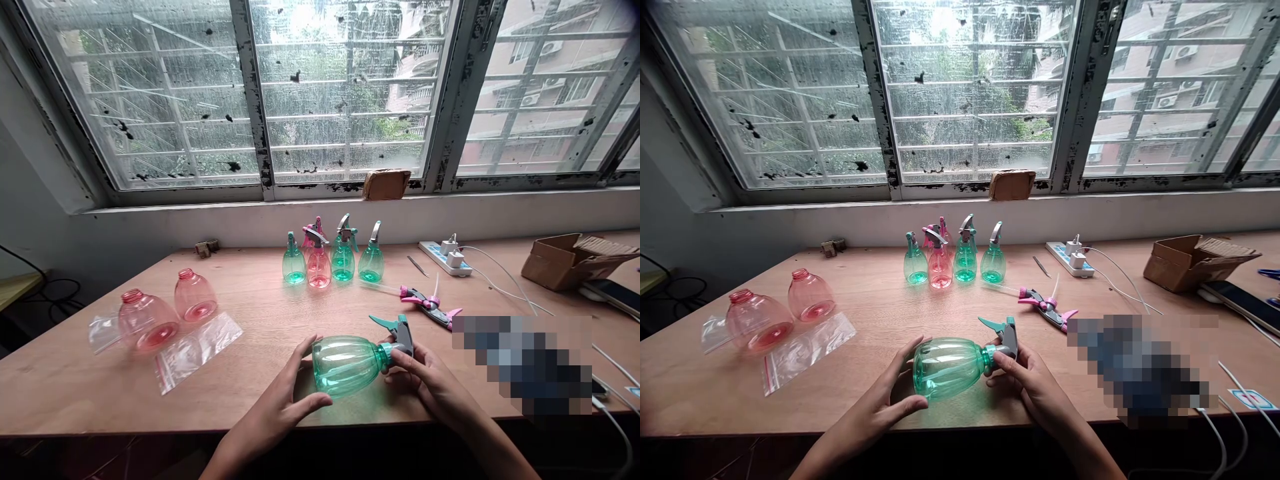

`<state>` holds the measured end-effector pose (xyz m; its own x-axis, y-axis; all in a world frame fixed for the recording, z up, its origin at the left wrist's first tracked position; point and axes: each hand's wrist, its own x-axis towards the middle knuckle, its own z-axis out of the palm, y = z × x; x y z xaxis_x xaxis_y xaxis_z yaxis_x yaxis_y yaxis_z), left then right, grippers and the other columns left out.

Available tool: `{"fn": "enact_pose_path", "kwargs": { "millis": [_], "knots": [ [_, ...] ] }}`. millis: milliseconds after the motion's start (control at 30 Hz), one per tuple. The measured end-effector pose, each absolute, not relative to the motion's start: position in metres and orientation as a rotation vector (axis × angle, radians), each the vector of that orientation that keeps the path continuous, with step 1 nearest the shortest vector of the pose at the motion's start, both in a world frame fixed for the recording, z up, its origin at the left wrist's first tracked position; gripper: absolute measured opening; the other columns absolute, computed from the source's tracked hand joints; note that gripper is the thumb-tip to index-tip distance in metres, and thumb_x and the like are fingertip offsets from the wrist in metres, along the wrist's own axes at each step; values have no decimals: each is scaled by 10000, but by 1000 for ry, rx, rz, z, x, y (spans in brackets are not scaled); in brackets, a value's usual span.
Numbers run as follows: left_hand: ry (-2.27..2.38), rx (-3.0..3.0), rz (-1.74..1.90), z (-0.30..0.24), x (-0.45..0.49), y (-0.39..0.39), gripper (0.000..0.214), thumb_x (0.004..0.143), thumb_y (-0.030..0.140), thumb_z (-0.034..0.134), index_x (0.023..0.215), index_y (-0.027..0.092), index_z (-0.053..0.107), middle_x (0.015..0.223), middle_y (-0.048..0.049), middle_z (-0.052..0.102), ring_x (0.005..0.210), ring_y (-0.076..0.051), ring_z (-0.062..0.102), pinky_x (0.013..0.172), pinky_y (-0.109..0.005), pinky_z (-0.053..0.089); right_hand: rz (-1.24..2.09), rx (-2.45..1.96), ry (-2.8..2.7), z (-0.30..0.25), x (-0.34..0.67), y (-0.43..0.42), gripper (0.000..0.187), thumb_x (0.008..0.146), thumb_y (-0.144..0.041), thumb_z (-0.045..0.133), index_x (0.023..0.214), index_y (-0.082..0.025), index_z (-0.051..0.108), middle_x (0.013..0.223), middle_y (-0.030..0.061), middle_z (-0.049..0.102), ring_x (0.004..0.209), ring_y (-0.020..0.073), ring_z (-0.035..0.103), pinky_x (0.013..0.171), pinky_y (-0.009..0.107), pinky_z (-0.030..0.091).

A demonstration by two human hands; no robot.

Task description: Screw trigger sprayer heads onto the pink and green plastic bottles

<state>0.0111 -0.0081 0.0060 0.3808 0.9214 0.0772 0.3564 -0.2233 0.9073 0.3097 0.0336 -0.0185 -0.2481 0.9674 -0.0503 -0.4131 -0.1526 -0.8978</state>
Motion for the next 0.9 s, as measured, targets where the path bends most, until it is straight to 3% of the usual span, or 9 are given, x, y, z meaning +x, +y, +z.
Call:
{"fn": "enact_pose_path", "kwargs": {
  "millis": [200,300,467,900],
  "knots": [
    [1183,1821,815,8,14,-10,929,882,318,794,1616,359,226,1692,-63,328,1511,-333,381,1280,-504,273,1629,-813,-999,-20,309,34,464,734,-459,934,1063,-176,770,911,40,737,749,161,701,709,295,639],
    [1204,1818,790,9,13,-11,914,904,411,775,1623,348,214,1717,-62,283,1536,-343,338,1290,-508,243,1634,-807,-995,-19,309,34,455,733,-457,935,1053,-176,773,913,40,735,758,162,698,707,293,637],
    [1181,1760,797,5,9,-9,752,1018,586,546,1635,325,204,1729,-89,257,1522,-358,370,1272,-553,257,1633,-803,-1004,-19,309,34,433,743,-448,930,1052,-186,777,931,35,729,762,155,694,709,287,639],
    [1140,1764,831,5,12,-8,859,875,338,804,1584,351,317,1625,-70,430,1451,-335,457,1240,-486,349,1611,-827,-1005,-19,310,33,444,744,-460,922,1056,-182,769,942,47,736,770,178,700,727,323,634]
  ]
}}
